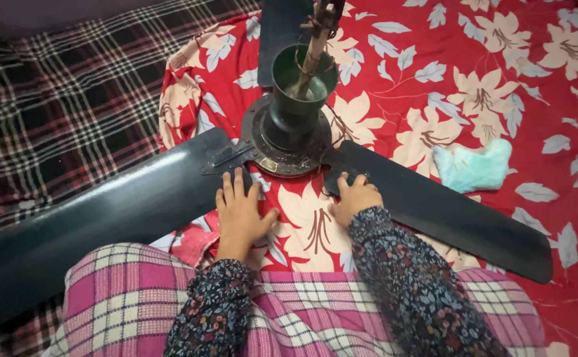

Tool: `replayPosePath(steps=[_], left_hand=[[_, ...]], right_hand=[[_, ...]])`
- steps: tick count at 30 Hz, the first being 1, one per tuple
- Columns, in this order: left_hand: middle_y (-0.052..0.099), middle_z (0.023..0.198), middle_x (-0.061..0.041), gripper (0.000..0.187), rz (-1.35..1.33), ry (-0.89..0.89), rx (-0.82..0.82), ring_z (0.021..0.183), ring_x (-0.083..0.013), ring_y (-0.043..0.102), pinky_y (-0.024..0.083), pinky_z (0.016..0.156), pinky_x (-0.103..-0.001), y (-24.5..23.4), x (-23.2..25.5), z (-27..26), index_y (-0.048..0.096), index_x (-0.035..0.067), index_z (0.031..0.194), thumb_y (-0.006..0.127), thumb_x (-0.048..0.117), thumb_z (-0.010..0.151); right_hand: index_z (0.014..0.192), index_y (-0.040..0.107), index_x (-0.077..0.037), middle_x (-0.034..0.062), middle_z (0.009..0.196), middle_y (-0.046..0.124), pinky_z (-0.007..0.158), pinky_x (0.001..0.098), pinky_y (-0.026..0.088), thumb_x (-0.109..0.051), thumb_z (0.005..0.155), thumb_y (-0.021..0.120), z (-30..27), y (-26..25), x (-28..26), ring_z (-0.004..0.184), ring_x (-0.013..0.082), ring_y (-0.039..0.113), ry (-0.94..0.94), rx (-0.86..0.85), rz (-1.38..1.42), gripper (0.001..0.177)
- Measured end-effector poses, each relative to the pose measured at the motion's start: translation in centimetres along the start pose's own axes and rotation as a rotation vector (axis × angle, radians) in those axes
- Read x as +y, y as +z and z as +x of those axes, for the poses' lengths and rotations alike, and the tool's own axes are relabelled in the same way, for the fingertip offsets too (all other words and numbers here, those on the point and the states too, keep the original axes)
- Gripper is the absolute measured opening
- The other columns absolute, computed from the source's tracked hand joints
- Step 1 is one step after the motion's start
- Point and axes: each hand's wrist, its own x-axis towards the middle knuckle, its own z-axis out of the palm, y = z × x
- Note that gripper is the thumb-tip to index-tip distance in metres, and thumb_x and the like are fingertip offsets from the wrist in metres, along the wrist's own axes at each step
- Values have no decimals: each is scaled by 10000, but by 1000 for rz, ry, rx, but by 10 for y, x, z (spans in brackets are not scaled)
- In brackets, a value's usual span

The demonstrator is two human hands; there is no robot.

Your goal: The person removes the fan blades from the ceiling fan hub one by one, unscrewing each blade and placing it aside on the bed. The person handles the fan hub and blades directly with their hands.

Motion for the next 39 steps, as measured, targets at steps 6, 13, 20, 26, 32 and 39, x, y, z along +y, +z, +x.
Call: replayPosePath(steps=[6,13,20,26,32,39], left_hand=[[531,1461,-186,688,-340,111,270,1371,-395,460,374,1085,-555,1,7,3,594,44,1353,729,435,804],[730,1158,-179,429,-602,58,151,1036,-361,705,548,890,-437,-12,16,-9,683,73,1241,636,371,936],[739,1083,-156,404,-455,16,-79,1005,-344,705,547,850,-459,-6,20,-14,721,97,1158,667,377,871],[752,1074,-142,410,-496,-8,-100,996,-325,719,557,851,-441,-7,19,-14,708,89,1176,657,368,880],[750,1052,-148,382,-499,-4,-70,968,-319,721,560,834,-432,-12,23,-13,724,71,1145,669,335,875],[732,1046,-162,348,-590,44,-9,948,-310,718,562,826,-416,-9,26,-10,729,45,1121,667,295,888]], right_hand=[[1551,388,-169,327,1522,340,1046,541,388,-636,796,791,-35,22,2,1408,554,345,-84,387,236,975],[1294,630,-69,206,1412,539,1084,497,448,-238,789,740,-69,93,23,1298,397,516,-307,729,653,543],[1161,715,-141,48,1283,638,1046,464,379,-281,804,724,-60,114,18,1259,270,545,-399,538,553,383],[1111,740,-150,37,1273,649,1058,458,371,-289,809,723,-57,116,20,1248,270,550,-411,549,577,333],[1097,739,-146,32,1229,673,1035,452,376,-297,822,716,-58,110,20,1242,267,560,-392,525,603,315],[1123,734,-107,82,1130,721,966,413,493,-258,829,728,-51,101,17,1122,292,635,-394,572,742,330]])
